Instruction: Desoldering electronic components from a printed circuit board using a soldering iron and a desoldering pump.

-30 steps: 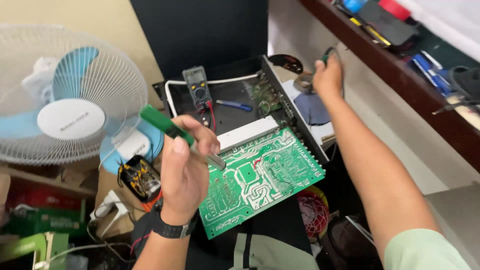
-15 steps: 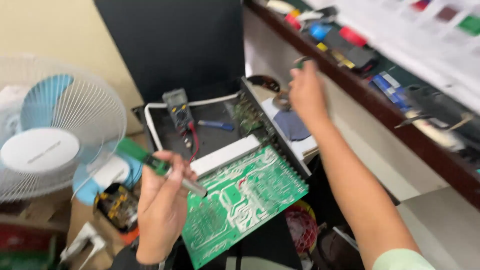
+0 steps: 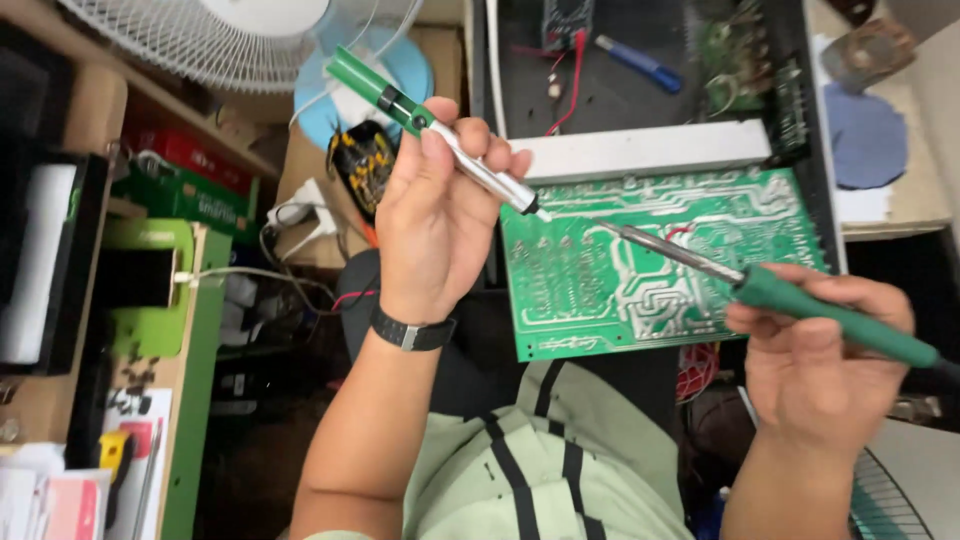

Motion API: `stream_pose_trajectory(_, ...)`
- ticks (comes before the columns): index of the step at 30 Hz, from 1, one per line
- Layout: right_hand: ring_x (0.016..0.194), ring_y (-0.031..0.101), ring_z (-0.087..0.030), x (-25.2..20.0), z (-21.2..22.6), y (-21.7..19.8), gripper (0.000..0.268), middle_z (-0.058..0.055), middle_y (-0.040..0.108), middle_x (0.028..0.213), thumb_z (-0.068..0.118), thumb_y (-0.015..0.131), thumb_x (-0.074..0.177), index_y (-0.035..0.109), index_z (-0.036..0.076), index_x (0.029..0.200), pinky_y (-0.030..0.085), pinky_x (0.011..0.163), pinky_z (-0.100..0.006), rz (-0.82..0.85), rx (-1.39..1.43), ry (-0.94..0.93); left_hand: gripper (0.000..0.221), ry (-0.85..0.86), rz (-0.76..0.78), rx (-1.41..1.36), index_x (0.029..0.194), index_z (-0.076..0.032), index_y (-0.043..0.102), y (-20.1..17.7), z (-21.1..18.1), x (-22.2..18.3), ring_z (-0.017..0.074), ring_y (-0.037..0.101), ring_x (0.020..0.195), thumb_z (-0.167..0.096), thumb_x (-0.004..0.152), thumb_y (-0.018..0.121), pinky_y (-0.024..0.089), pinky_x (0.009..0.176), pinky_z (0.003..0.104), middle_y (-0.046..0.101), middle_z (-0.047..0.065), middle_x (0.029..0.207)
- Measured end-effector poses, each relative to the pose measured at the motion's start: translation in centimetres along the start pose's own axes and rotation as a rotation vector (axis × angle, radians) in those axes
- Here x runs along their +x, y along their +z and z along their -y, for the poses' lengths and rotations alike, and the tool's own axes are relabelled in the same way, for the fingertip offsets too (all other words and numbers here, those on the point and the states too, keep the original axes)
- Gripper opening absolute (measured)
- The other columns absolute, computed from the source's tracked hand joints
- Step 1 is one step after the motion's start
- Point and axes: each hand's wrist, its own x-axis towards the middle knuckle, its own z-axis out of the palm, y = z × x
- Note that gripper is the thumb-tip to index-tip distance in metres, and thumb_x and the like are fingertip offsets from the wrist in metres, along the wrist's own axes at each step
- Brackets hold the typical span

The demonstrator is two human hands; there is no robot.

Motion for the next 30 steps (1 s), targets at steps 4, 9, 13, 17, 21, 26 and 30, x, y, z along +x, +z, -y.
stream_pose_trajectory(4, 0.1, 0.083, -0.04, -0.3, 0.0, 0.5, 0.042, -0.029, 0.07, 0.15, 0.028, 0.072, 0.116, 0.052, 0.007, 0.146, 0.077, 0.093, -0.043, 0.039, -0.131, 0.08, 0.029, -0.028, -0.004, -0.065, 0.143, -0.017, 0.065, -0.5, -0.5, -0.7, 0.021, 0.06, 0.106, -0.036, 0.132, 0.046, 0.052, 0.11, 0.041, 0.063, 0.002, 0.115)
stream_pose_trajectory(9, 0.094, 0.08, -0.031, -0.3, 0.7, 1.6, 0.04, -0.025, 0.074, 0.134, 0.026, 0.078, 0.116, 0.055, 0.005, 0.14, 0.073, 0.083, -0.037, -0.11, -0.229, 0.012, 0.053, -0.087, -0.019, -0.113, 0.107, -0.012, 0.064, 1.5, -0.5, -0.5, 0.0203, 0.051, 0.08, -0.059, 0.119, 0.044, 0.05, 0.086, 0.038, 0.052, 0.003, 0.088)
stream_pose_trajectory(13, 0.108, 0.082, -0.032, 0.1, 0.3, -0.3, 0.038, -0.024, 0.075, 0.135, 0.025, 0.078, 0.118, 0.058, 0.005, 0.143, 0.079, 0.092, -0.038, -0.211, -0.199, 0.034, 0.051, -0.119, -0.03, -0.103, 0.104, -0.013, 0.061, 1.6, 0.4, -0.4, 0.0189, 0.051, 0.077, -0.059, 0.118, 0.044, 0.049, 0.084, 0.037, 0.051, 0.002, 0.085)
stream_pose_trajectory(17, 0.117, 0.082, -0.036, 0.5, 0.2, -2.1, 0.036, -0.024, 0.073, 0.14, 0.025, 0.075, 0.122, 0.056, 0.005, 0.146, 0.08, 0.105, -0.041, -0.153, -0.247, 0.08, 0.046, -0.068, -0.042, -0.053, 0.109, -0.01, 0.062, 1.4, 1.4, -0.4, 0.0206, 0.057, 0.083, -0.051, 0.122, 0.045, 0.055, 0.088, 0.039, 0.055, 0.004, 0.091)
stream_pose_trajectory(21, 0.111, 0.083, -0.034, 0.0, 0.1, -1.8, 0.036, -0.021, 0.074, 0.133, 0.022, 0.079, 0.115, 0.059, 0.005, 0.139, 0.081, 0.102, -0.042, -0.144, -0.171, 0.099, 0.031, -0.016, -0.022, 0.024, 0.117, -0.012, 0.063, 1.4, 2.1, -0.6, 0.0192, 0.061, 0.091, -0.04, 0.124, 0.052, 0.057, 0.096, 0.039, 0.058, 0.003, 0.099)
stream_pose_trajectory(26, 0.114, 0.076, -0.033, -1.2, -0.5, -0.5, 0.036, -0.022, 0.067, 0.132, 0.026, 0.075, 0.116, 0.055, 0.005, 0.139, 0.081, 0.103, -0.05, -0.17, -0.195, -0.025, 0.024, -0.01, -0.01, 0.141, 0.123, -0.012, 0.059, 1.0, 3.2, -0.8, 0.0196, 0.061, 0.096, -0.036, 0.124, 0.057, 0.054, 0.102, 0.04, 0.058, 0.003, 0.103)
stream_pose_trajectory(30, 0.111, 0.075, -0.034, -1.6, -2.1, -0.3, 0.037, -0.02, 0.063, 0.117, 0.028, 0.075, 0.114, 0.054, 0.002, 0.13, 0.067, 0.1, -0.044, -0.253, -0.315, -0.242, 0.023, 0.003, -0.008, 0.257, 0.125, -0.013, 0.058, 1.0, 3.7, -1.1, 0.0197, 0.062, 0.097, -0.035, 0.124, 0.059, 0.056, 0.104, 0.041, 0.058, 0.004, 0.103)
